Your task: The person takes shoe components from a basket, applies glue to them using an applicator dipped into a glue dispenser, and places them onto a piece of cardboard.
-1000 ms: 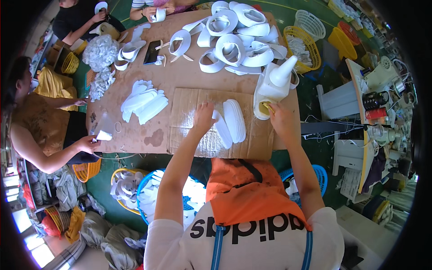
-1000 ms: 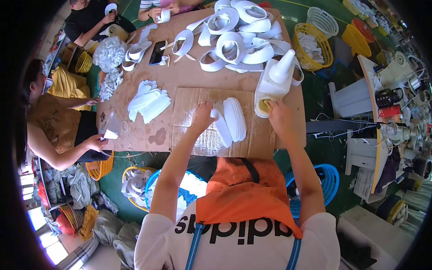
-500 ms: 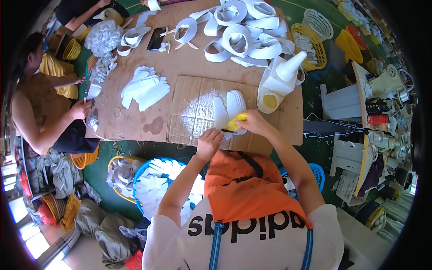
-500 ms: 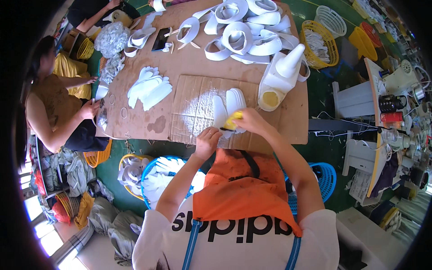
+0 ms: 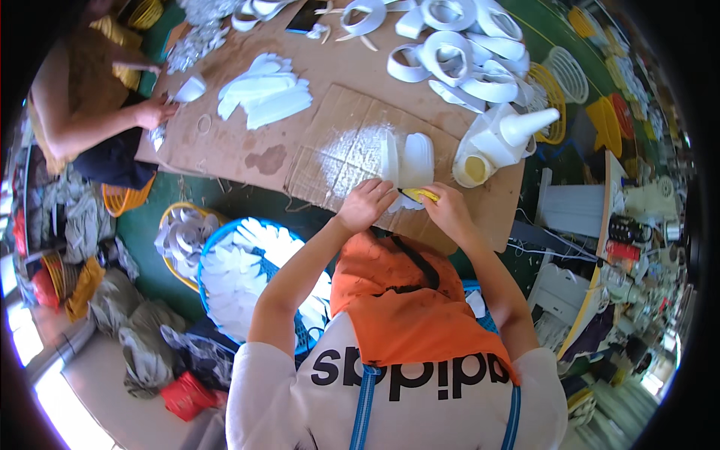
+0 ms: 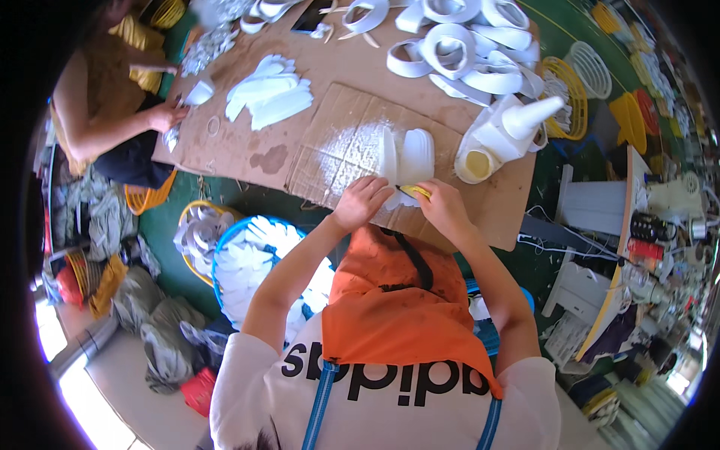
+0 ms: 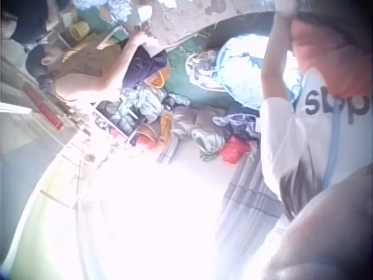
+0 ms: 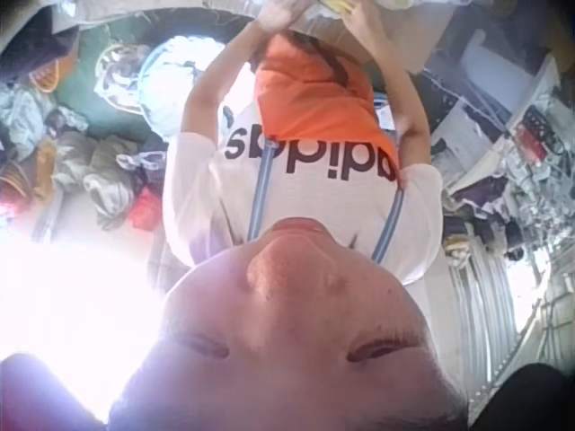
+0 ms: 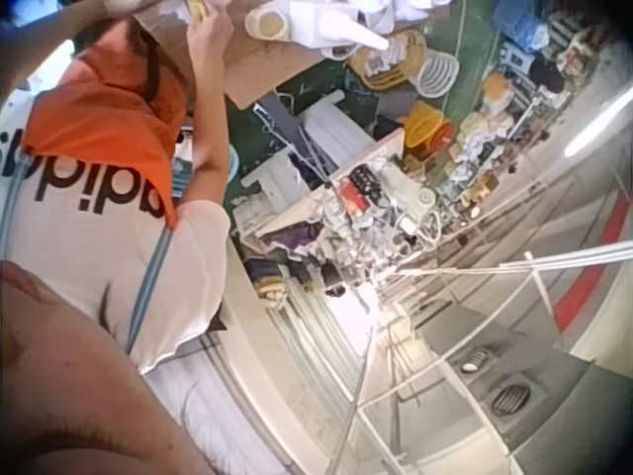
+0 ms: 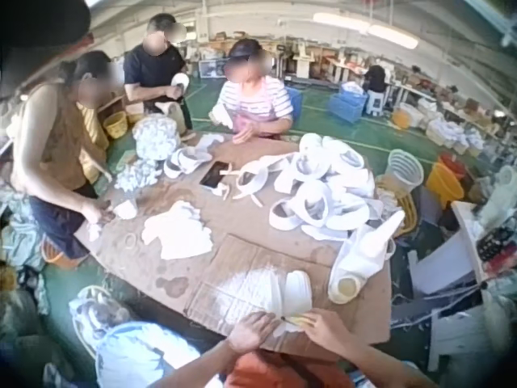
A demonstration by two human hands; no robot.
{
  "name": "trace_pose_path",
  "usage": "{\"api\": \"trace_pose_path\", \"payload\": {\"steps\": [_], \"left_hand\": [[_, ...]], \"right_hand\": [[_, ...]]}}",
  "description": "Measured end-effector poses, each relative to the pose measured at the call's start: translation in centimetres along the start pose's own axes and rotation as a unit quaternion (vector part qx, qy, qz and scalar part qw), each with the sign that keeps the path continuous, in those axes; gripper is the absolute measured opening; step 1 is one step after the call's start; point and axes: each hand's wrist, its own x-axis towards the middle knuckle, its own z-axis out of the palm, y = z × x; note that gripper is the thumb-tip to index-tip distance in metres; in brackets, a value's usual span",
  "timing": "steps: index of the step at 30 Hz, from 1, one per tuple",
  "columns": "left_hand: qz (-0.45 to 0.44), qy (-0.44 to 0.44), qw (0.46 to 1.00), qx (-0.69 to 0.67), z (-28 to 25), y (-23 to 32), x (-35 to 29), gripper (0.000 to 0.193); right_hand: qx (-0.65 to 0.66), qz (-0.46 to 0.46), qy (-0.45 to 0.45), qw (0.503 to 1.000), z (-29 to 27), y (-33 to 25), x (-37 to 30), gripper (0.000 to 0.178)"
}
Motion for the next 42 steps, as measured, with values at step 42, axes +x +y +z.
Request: {"api": "trace_pose_path", "payload": {"steps": [42], "left_hand": [[-0.728,0.286,0.623,-0.020,3.4,4.9,-26.1,0.021]], "right_hand": [[-0.054,0.005,-0.125,0.991,-0.8,0.7,2.9,0.017]]}}
